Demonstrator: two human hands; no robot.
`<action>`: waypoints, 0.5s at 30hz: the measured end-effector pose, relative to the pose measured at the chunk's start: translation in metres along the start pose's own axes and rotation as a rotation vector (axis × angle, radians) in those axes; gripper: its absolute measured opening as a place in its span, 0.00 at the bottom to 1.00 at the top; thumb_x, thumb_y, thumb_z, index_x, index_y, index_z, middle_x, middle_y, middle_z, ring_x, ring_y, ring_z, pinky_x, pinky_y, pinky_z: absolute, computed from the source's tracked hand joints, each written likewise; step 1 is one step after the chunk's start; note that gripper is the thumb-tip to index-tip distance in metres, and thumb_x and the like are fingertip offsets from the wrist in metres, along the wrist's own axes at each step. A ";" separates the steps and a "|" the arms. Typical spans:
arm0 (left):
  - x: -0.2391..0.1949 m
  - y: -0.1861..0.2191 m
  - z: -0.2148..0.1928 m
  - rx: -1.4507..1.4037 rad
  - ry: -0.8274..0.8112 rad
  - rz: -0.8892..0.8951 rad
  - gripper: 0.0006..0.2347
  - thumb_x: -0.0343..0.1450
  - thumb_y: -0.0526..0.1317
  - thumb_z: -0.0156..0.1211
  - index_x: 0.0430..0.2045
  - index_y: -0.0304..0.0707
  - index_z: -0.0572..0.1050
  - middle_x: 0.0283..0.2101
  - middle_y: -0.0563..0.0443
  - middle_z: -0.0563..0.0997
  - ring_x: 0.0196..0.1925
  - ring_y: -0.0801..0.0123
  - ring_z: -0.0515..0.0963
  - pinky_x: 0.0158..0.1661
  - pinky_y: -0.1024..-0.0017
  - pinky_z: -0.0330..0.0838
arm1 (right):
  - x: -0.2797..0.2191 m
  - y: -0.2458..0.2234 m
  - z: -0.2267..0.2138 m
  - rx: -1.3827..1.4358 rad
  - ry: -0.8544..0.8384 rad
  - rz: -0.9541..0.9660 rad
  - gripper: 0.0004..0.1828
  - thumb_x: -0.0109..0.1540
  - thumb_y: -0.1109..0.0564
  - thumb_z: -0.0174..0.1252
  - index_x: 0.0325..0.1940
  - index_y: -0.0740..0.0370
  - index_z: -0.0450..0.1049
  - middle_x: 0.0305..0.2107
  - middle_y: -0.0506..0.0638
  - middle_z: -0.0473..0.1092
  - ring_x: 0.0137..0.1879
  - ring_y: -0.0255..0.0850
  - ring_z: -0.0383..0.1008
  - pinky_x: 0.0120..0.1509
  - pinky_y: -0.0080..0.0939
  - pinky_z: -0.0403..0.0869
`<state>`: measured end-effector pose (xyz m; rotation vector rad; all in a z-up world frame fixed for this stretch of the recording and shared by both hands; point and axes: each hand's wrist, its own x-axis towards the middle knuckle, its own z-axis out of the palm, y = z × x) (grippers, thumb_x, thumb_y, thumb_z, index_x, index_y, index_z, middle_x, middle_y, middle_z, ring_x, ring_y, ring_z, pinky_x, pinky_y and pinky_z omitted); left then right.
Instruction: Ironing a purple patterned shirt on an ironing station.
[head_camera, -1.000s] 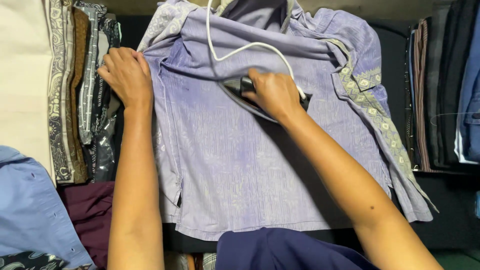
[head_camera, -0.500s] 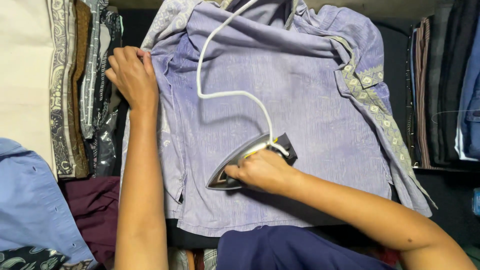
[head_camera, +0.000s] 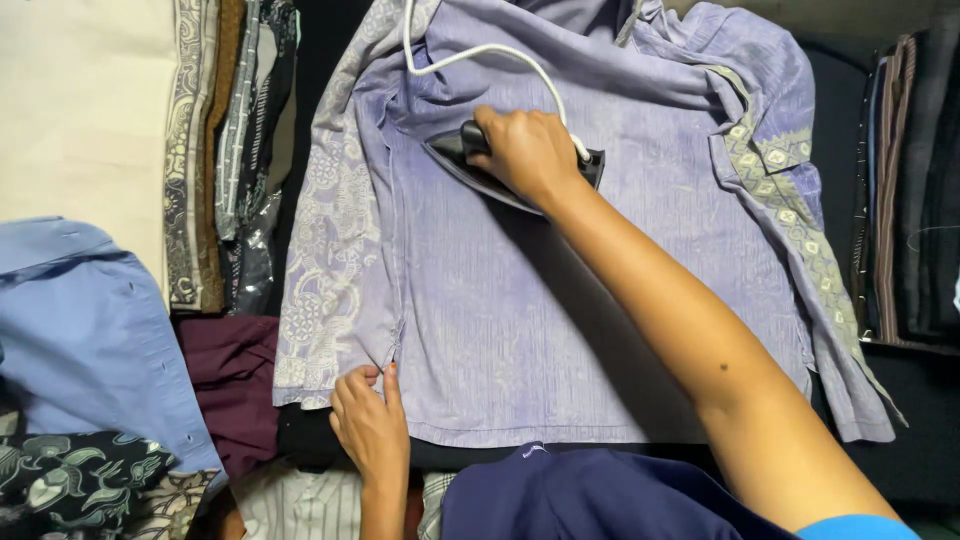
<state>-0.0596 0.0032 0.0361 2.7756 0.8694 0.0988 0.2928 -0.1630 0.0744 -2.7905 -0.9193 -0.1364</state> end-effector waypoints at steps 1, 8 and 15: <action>-0.008 -0.002 0.000 0.002 0.005 -0.004 0.13 0.76 0.49 0.55 0.40 0.38 0.73 0.39 0.50 0.75 0.41 0.60 0.75 0.44 0.61 0.68 | 0.004 0.001 0.002 0.003 0.003 -0.006 0.21 0.56 0.44 0.72 0.40 0.56 0.70 0.23 0.52 0.77 0.30 0.56 0.79 0.34 0.55 0.74; -0.027 -0.009 -0.005 -0.142 -0.049 -0.060 0.07 0.74 0.45 0.58 0.36 0.45 0.74 0.42 0.53 0.75 0.42 0.60 0.74 0.47 0.61 0.68 | -0.025 -0.022 -0.014 -0.014 -0.155 -0.017 0.23 0.57 0.41 0.70 0.39 0.56 0.69 0.24 0.52 0.76 0.32 0.56 0.78 0.37 0.55 0.74; -0.036 -0.016 -0.017 -0.340 -0.063 -0.066 0.06 0.77 0.40 0.51 0.38 0.35 0.68 0.32 0.41 0.78 0.29 0.50 0.77 0.34 0.54 0.70 | -0.154 -0.089 -0.044 0.075 -0.156 -0.260 0.13 0.54 0.60 0.59 0.43 0.57 0.72 0.17 0.50 0.73 0.19 0.46 0.73 0.24 0.48 0.72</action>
